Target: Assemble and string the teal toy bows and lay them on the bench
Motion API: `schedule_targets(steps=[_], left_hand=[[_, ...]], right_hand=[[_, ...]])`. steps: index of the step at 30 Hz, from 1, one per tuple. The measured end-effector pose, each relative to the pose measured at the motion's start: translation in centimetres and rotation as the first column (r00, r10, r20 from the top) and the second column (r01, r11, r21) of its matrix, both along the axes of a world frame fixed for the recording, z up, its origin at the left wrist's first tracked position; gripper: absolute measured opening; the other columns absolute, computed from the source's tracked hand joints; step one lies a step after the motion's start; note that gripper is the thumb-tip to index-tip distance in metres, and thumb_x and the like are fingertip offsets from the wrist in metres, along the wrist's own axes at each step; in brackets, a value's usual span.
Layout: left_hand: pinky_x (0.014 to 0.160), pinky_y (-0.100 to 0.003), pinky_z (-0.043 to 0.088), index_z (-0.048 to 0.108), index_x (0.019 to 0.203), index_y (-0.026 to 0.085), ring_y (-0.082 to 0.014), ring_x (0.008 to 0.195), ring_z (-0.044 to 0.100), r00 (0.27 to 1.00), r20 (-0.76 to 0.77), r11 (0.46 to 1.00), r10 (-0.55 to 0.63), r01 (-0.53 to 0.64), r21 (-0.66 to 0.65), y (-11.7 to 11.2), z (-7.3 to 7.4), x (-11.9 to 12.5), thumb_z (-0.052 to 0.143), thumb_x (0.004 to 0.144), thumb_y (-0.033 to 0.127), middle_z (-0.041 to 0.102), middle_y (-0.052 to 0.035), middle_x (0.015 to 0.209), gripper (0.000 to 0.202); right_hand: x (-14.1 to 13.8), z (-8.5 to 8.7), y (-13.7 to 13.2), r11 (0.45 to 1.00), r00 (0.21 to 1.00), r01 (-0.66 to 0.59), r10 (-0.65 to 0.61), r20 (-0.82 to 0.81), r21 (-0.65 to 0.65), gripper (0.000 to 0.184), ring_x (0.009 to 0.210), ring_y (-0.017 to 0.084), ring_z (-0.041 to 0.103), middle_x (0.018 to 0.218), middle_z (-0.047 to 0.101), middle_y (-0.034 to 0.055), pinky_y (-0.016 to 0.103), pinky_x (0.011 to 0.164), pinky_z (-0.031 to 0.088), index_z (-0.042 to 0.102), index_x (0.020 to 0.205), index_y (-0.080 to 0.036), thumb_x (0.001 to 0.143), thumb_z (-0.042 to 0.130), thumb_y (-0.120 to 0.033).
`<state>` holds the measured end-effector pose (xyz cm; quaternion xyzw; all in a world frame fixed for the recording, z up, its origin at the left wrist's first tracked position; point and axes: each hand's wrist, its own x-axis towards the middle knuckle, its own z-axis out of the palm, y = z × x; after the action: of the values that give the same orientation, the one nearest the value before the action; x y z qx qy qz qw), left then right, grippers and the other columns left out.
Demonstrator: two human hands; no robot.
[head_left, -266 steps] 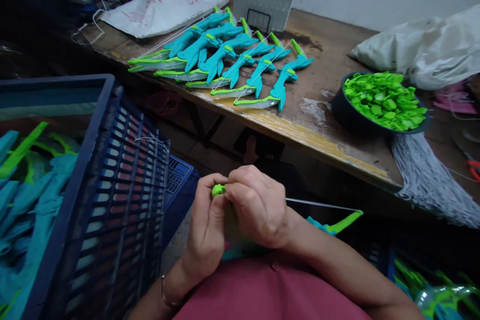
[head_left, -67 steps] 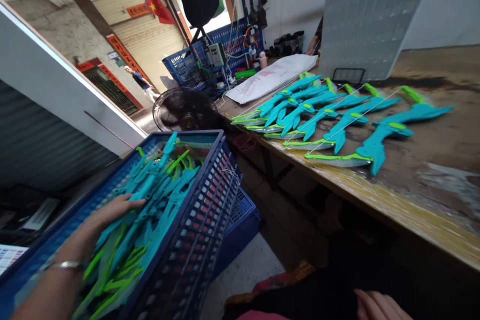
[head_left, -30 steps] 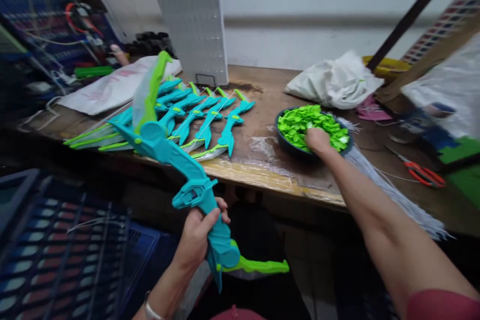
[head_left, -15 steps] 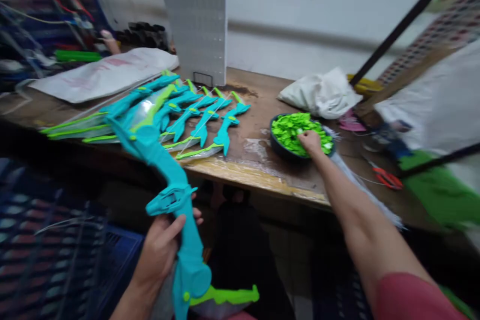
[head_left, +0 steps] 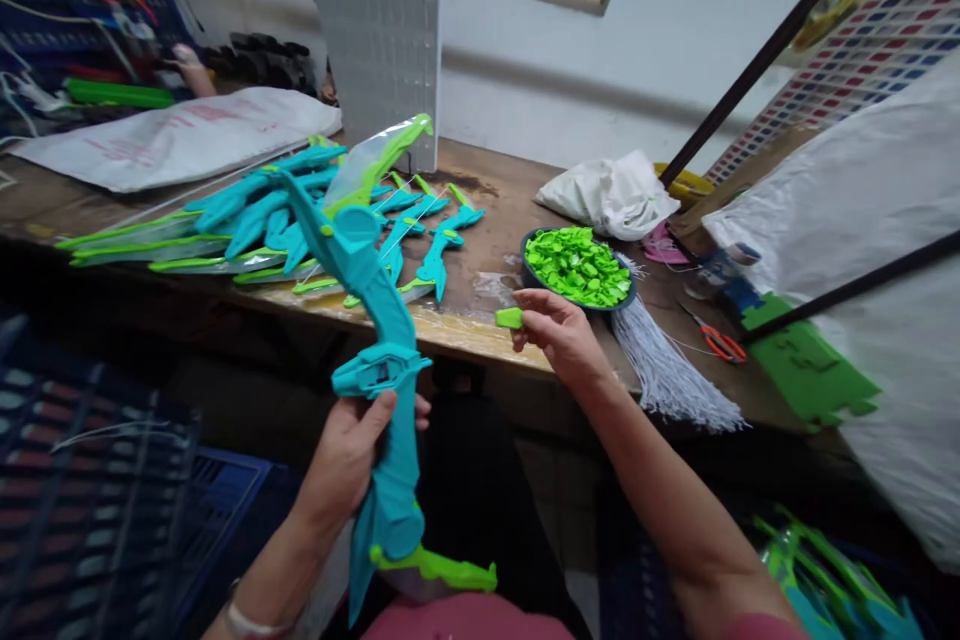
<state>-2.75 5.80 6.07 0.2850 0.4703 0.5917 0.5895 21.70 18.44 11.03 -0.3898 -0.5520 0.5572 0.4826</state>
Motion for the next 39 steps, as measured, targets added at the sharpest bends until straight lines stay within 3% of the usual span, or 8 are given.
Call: schedule_targets(steps=[4,8,13,18,23,29,34,39], left_hand=[[0.066,-0.03,0.059,0.068,0.105,0.013,-0.0223,0.072,0.074,0.999,0.019,0.999,-0.04,0.039,0.016,-1.2,-0.8,1.0,0.075,0.084,0.055,0.077,-0.0108,0.088,0.047],[0.079,-0.033,0.06,0.066,0.119,0.017,-0.0242,0.087,0.074,0.987,0.152,0.998,-0.051,0.044,0.05,-2.5,-0.9,1.6,0.073,0.089,0.05,0.077,-0.0101,0.101,0.045],[0.107,-0.034,0.049,0.066,0.131,0.024,-0.0273,0.124,0.062,0.966,0.253,0.988,-0.054,0.015,0.156,-3.5,-0.8,1.7,0.077,0.086,0.04,0.07,-0.0067,0.128,0.049],[0.113,-0.04,0.045,0.063,0.137,0.025,-0.0293,0.128,0.059,0.96,0.237,0.979,-0.151,0.112,0.171,-4.2,-1.4,1.2,0.074,0.089,0.042,0.067,-0.008,0.134,0.052],[0.122,-0.038,0.033,0.062,0.14,0.026,-0.0275,0.138,0.05,0.99,0.072,0.971,-0.124,0.106,0.215,-4.5,-1.9,1.1,0.067,0.096,0.04,0.062,-0.0069,0.142,0.047],[0.115,-0.034,0.041,0.068,0.132,0.021,-0.0273,0.129,0.058,0.993,-0.098,0.961,-0.071,0.094,0.258,-4.2,-0.8,1.2,0.064,0.097,0.041,0.067,-0.0083,0.133,0.04],[0.078,-0.032,0.059,0.073,0.122,0.019,-0.0238,0.081,0.071,0.991,-0.006,0.974,-0.131,0.13,0.183,-3.9,-0.1,1.2,0.07,0.091,0.044,0.075,-0.0093,0.102,0.04],[0.071,-0.031,0.058,0.077,0.114,0.018,-0.0235,0.074,0.069,0.99,0.068,0.982,-0.123,0.112,0.15,-3.9,0.4,1.3,0.077,0.085,0.044,0.074,-0.0093,0.095,0.039]], right_hand=[[-4.0,-0.1,-6.3,0.994,0.995,-0.097,0.096,0.01,0.053,0.026,0.069,0.013,0.068,0.083,0.075,0.0023,0.025,0.066,0.057,0.076,0.101,-0.021,0.082,0.078,-0.038],[-6.8,-0.2,-10.2,0.986,0.985,-0.163,0.165,-0.044,0.039,0.02,0.068,0.013,0.067,0.084,0.074,0.0014,0.026,0.065,0.058,0.077,0.101,-0.023,0.087,0.075,-0.037],[-8.2,-0.5,-11.6,0.969,0.981,-0.181,0.165,0.103,0.17,0.016,0.074,0.014,0.064,0.092,0.072,0.0035,0.024,0.061,0.055,0.076,0.104,-0.023,0.091,0.07,-0.03],[-8.7,-0.1,-12.2,0.904,0.964,-0.129,0.016,0.267,0.408,0.017,0.071,0.011,0.061,0.097,0.067,0.0036,0.023,0.058,0.05,0.075,0.104,-0.025,0.095,0.063,-0.019],[-9.2,0.0,-13.0,0.861,0.941,-0.067,-0.114,0.32,0.505,0.022,0.083,0.014,0.065,0.103,0.064,0.004,0.027,0.067,0.056,0.074,0.11,-0.029,0.097,0.06,-0.018],[-9.5,-0.4,-13.3,0.874,0.938,0.009,-0.176,0.3,0.486,0.019,0.082,0.016,0.064,0.097,0.062,0.0039,0.031,0.068,0.058,0.075,0.107,-0.03,0.097,0.062,-0.021],[-9.4,-0.3,-13.1,0.924,0.958,0.06,-0.16,0.238,0.377,0.014,0.078,0.016,0.061,0.084,0.059,0.0013,0.03,0.063,0.054,0.077,0.1,-0.031,0.094,0.068,-0.022],[-9.2,-0.1,-13.2,0.942,0.964,0.053,-0.135,0.23,0.332,0.014,0.077,0.015,0.061,0.084,0.059,0.0014,0.03,0.063,0.053,0.078,0.099,-0.03,0.094,0.068,-0.022]])
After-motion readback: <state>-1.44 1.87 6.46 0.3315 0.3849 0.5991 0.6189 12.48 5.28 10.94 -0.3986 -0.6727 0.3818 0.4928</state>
